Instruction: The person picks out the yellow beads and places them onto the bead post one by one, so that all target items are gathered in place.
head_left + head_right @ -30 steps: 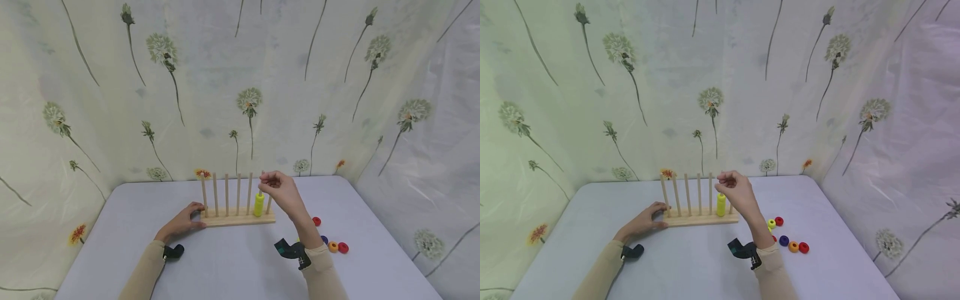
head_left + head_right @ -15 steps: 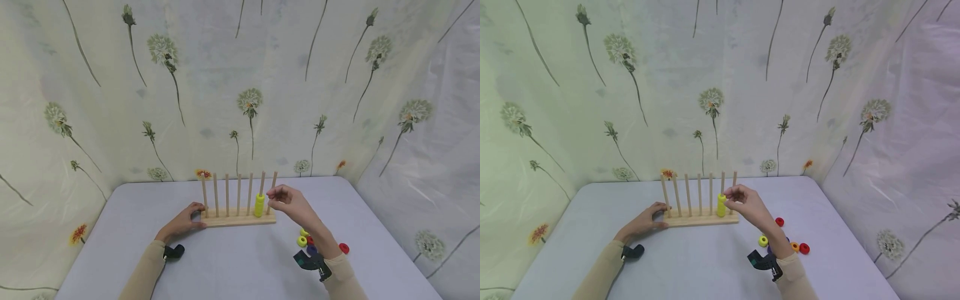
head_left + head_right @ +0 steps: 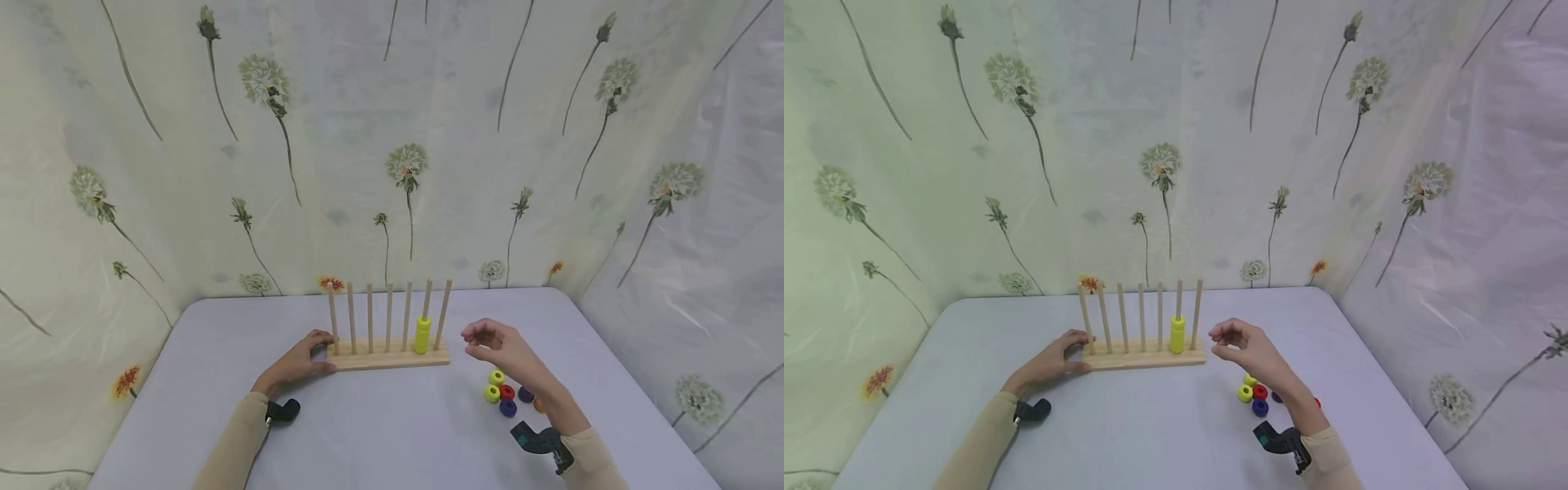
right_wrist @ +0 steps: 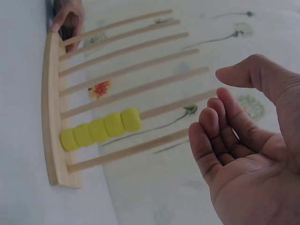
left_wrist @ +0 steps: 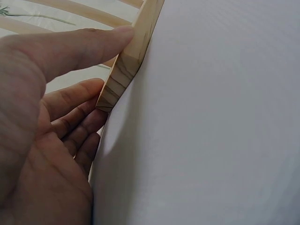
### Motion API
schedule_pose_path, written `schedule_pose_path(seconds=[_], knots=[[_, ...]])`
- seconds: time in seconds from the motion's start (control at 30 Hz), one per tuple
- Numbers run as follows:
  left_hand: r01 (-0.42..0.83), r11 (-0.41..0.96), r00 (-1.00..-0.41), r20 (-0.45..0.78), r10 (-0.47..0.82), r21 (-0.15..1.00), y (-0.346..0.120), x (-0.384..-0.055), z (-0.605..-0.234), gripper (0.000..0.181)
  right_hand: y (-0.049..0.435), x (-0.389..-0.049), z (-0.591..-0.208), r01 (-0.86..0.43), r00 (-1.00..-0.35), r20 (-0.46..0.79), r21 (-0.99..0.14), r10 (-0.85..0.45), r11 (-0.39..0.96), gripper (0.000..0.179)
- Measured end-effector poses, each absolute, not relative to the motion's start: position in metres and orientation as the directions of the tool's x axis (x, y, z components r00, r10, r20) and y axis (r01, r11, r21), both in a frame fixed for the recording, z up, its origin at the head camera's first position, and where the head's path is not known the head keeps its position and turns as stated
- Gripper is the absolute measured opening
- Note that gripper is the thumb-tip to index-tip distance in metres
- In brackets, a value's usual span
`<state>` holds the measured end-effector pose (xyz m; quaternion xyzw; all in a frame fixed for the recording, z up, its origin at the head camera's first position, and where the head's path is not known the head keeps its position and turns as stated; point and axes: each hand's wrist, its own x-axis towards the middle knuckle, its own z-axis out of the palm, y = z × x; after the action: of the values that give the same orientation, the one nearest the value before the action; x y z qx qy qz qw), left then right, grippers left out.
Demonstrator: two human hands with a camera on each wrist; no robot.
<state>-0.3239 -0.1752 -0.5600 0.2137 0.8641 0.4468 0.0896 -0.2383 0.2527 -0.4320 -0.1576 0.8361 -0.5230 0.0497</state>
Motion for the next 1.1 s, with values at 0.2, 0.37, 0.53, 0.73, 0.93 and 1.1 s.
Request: schedule_pose_path(seconds=[0.2,0.37,0.53,0.73,0.93,1.1], knots=[[0.292,0.510,-0.889,0.033,0.457,0.809,-0.176,-0.324,-0.562,0.066,0.271,-0.238,-0.445,-0.187,-0.953,0.054,-0.879,-0.297,0.440,0.034],[0.283,0.501,-0.890,0.029,0.456,0.818,-0.176,-0.325,-0.562,0.066,0.288,-0.235,-0.457,-0.145,-0.963,0.023,-0.885,-0.270,0.443,0.036],[0.277,0.495,-0.892,0.029,0.452,0.824,-0.176,-0.325,-0.562,0.065,0.307,-0.234,-0.469,-0.122,-0.970,0.009,-0.884,-0.245,0.451,0.035],[0.271,0.498,-0.896,0.027,0.443,0.824,-0.175,-0.323,-0.561,0.064,0.324,-0.236,-0.482,-0.111,-0.979,0.013,-0.869,-0.202,0.482,0.034],[0.272,0.520,-0.902,0.025,0.431,0.809,-0.174,-0.322,-0.560,0.065,0.333,-0.237,-0.491,-0.066,-0.990,-0.012,-0.834,-0.138,0.548,0.036],[0.272,0.532,-0.904,0.023,0.427,0.802,-0.173,-0.322,-0.559,0.066,0.338,-0.241,-0.501,-0.004,-0.995,-0.054,-0.818,-0.085,0.575,0.038]])
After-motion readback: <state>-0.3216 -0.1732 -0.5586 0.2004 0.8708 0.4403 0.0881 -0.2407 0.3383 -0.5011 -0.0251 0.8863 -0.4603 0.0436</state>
